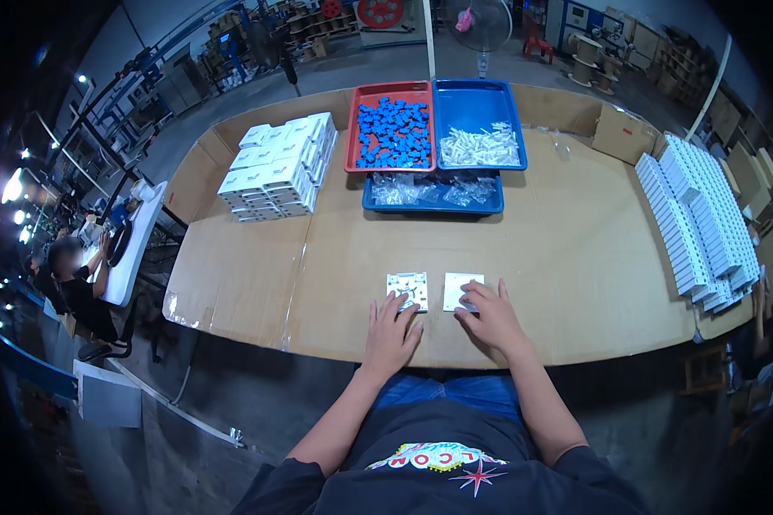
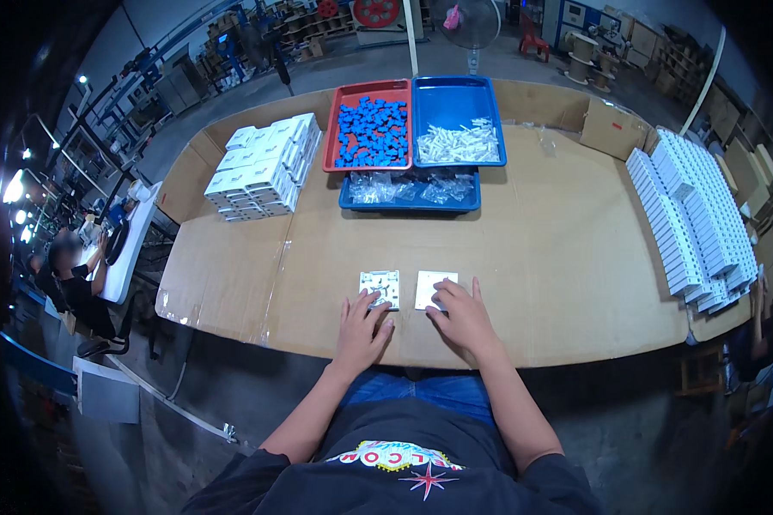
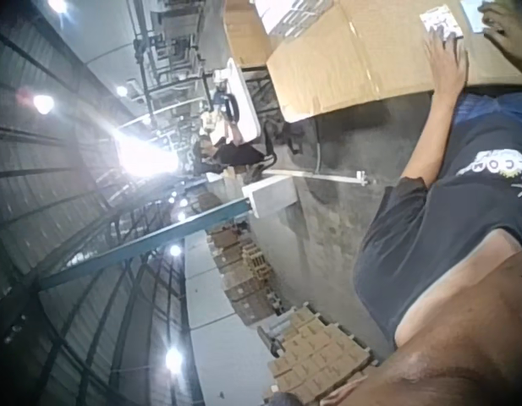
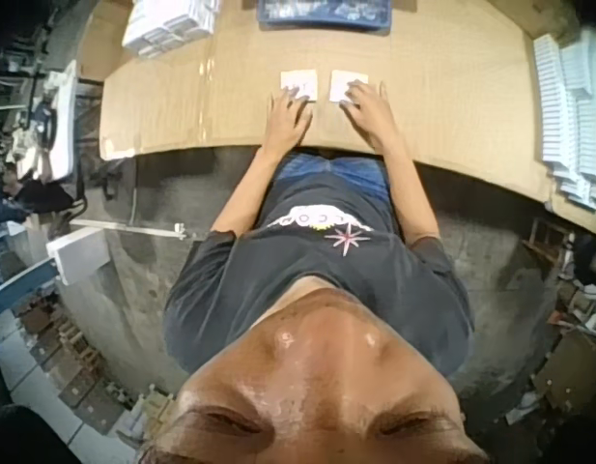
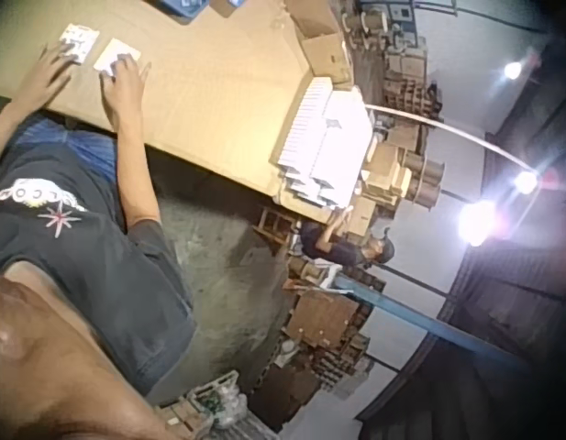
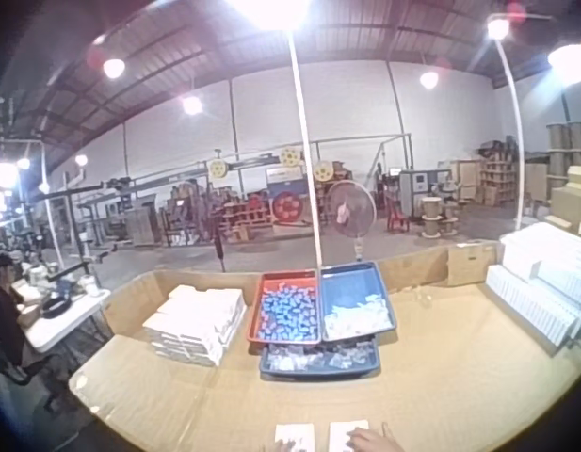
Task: Assembling internal electronic or plastic components into a housing and then placing the unit into a product box.
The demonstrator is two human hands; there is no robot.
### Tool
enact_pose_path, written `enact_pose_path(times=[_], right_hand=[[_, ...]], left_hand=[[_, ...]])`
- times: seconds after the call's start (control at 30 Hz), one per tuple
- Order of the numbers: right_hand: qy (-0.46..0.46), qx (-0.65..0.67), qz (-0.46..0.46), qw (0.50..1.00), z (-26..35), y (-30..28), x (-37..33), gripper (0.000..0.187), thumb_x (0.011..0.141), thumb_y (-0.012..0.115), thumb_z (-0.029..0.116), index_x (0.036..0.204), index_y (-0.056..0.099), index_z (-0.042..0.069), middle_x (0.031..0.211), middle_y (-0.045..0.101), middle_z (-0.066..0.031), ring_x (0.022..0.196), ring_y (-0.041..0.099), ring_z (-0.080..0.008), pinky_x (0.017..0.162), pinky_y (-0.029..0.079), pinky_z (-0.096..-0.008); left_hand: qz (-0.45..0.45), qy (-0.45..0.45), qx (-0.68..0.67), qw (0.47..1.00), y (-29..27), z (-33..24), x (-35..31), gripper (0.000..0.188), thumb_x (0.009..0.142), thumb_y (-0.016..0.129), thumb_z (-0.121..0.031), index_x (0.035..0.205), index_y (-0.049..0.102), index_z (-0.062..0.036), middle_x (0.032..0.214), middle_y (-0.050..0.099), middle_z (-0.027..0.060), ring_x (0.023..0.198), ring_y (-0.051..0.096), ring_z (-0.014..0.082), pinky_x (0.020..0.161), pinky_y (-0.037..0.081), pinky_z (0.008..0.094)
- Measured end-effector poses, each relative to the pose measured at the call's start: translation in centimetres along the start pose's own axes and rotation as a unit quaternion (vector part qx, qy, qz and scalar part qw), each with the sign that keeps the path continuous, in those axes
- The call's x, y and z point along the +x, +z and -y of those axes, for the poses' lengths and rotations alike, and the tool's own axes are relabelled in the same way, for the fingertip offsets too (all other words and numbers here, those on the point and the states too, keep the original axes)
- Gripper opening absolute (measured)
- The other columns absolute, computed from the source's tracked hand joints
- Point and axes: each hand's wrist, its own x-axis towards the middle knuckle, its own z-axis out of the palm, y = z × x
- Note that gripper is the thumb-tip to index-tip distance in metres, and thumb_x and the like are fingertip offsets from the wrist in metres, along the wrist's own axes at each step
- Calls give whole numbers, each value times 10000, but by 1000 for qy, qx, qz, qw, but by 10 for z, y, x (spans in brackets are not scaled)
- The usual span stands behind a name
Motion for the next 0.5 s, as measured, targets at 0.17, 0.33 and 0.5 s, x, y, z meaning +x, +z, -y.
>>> enact_pose_path(times=[0.17, 0.33, 0.5], right_hand=[[7, -31, -18, 999, 1, -15, 66, 200, 959, 690, 263, 991, 743, 72, 1088, 735, -100, 1095, 673, -300, 1139, 390, -588], [31, 27, -112, 993, -20, -10, 189, 150, 942, 668, 201, 991, 744, 81, 971, 746, -143, 976, 703, -336, 908, 516, -518], [60, -83, -45, 994, -58, 18, 282, 229, 880, 738, 240, 1088, 778, 153, 1048, 769, -141, 1028, 717, -355, 877, 574, -508]], left_hand=[[-19, -12, 0, 1000, 12, 1, 15, 426, 991, 671, -321, 1347, 640, -90, 1497, 533, 148, 1502, 397, 371, 1243, 231, 635], [-86, -18, -64, 994, 0, 3, 11, 454, 935, 731, -273, 1328, 641, -65, 1477, 546, 164, 1477, 425, 411, 1226, 291, 613], [-100, -20, -87, 991, 8, 7, 16, 423, 930, 728, -249, 1296, 652, -52, 1446, 564, 169, 1450, 451, 419, 1206, 342, 585]])
